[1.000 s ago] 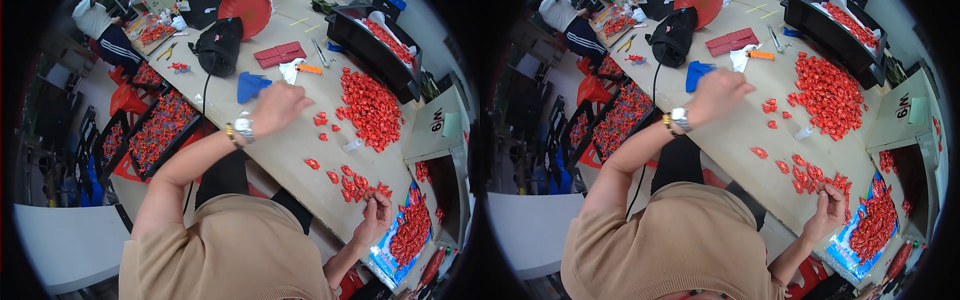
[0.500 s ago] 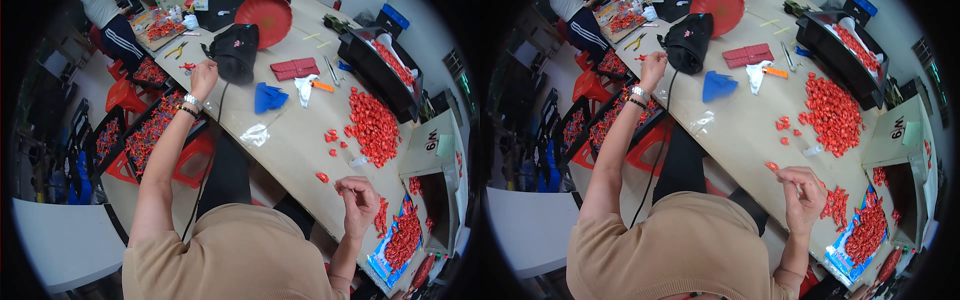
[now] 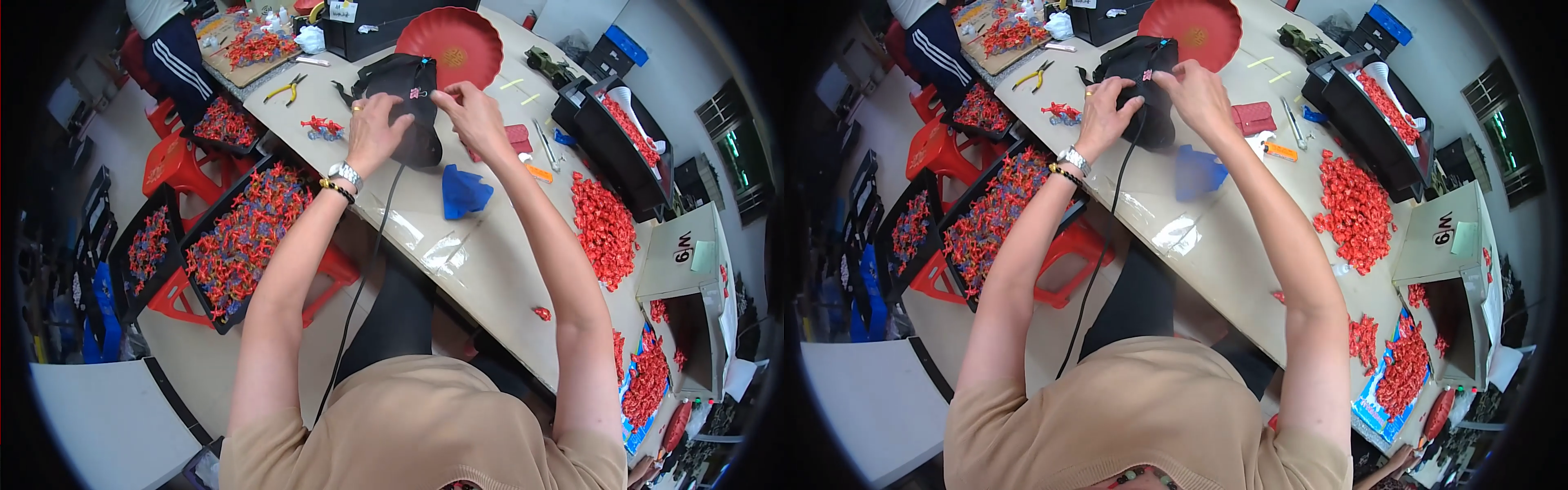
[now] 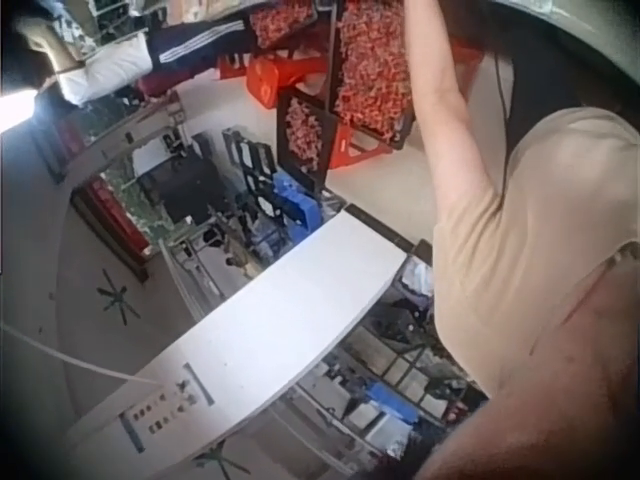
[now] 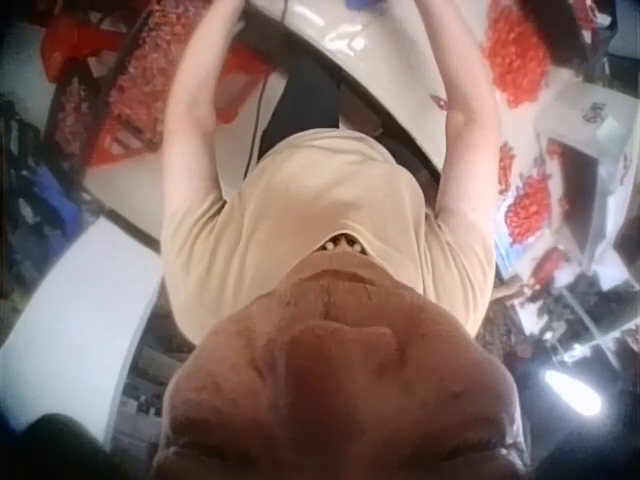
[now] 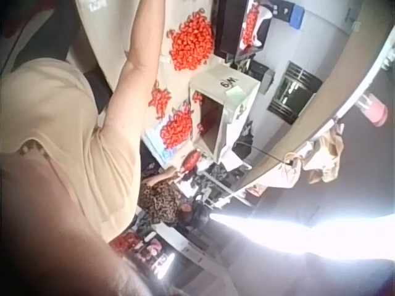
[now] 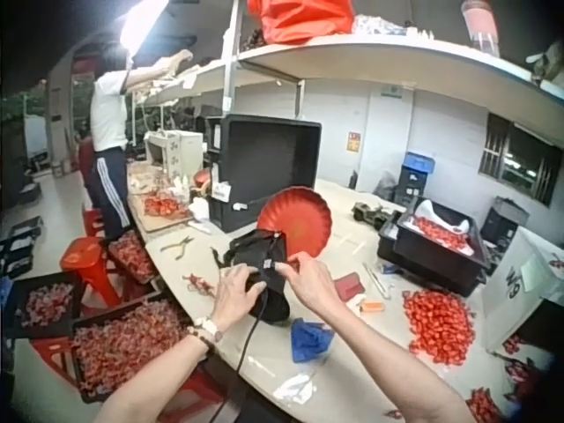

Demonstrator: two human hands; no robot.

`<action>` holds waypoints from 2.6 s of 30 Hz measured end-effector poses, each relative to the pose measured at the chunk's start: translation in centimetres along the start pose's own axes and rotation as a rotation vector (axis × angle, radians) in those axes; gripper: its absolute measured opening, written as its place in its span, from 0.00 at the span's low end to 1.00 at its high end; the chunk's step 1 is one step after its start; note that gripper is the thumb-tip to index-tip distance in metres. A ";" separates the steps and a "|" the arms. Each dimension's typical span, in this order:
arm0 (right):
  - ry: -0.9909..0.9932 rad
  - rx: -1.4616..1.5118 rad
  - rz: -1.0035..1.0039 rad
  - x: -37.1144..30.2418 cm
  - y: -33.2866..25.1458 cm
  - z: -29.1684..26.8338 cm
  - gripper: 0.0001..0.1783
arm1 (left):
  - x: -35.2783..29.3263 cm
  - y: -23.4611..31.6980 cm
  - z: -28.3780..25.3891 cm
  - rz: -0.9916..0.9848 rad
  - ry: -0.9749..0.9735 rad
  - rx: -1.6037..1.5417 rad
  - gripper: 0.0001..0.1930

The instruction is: Glue small red plastic toy components together at a factory workstation.

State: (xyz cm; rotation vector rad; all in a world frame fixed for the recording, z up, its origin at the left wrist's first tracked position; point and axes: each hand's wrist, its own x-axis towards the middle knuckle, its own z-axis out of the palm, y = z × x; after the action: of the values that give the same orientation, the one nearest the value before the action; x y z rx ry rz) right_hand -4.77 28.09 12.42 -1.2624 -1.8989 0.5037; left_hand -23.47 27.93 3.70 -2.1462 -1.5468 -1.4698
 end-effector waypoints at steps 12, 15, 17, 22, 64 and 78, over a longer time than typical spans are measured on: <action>-0.201 -0.328 0.306 5.2 1.7 5.2 0.36 | -1.3 0.8 -1.8 -0.009 0.114 -0.018 0.12; -0.221 -0.139 0.318 5.4 2.4 5.6 0.36 | -0.7 1.0 -1.4 -0.072 0.060 -0.005 0.12; -0.224 -0.104 0.360 5.2 2.3 5.7 0.36 | -0.5 1.3 -1.1 -0.095 0.031 0.006 0.12; -0.180 0.017 0.433 5.0 3.0 5.6 0.34 | 0.4 2.2 -0.9 -0.339 -0.092 -0.152 0.12; -0.154 -0.160 -0.001 4.6 2.3 5.3 0.13 | 1.3 0.6 -0.8 -0.383 -0.035 -0.022 0.06; -0.070 -0.247 0.109 5.7 3.0 5.1 0.16 | 1.4 2.1 -1.4 -0.037 -0.189 0.103 0.14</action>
State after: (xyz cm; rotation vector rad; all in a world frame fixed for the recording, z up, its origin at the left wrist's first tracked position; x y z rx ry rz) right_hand -8.20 34.99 9.47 -1.5314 -2.0055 0.3819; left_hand -22.69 27.11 6.33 -2.2632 -1.6909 -1.1970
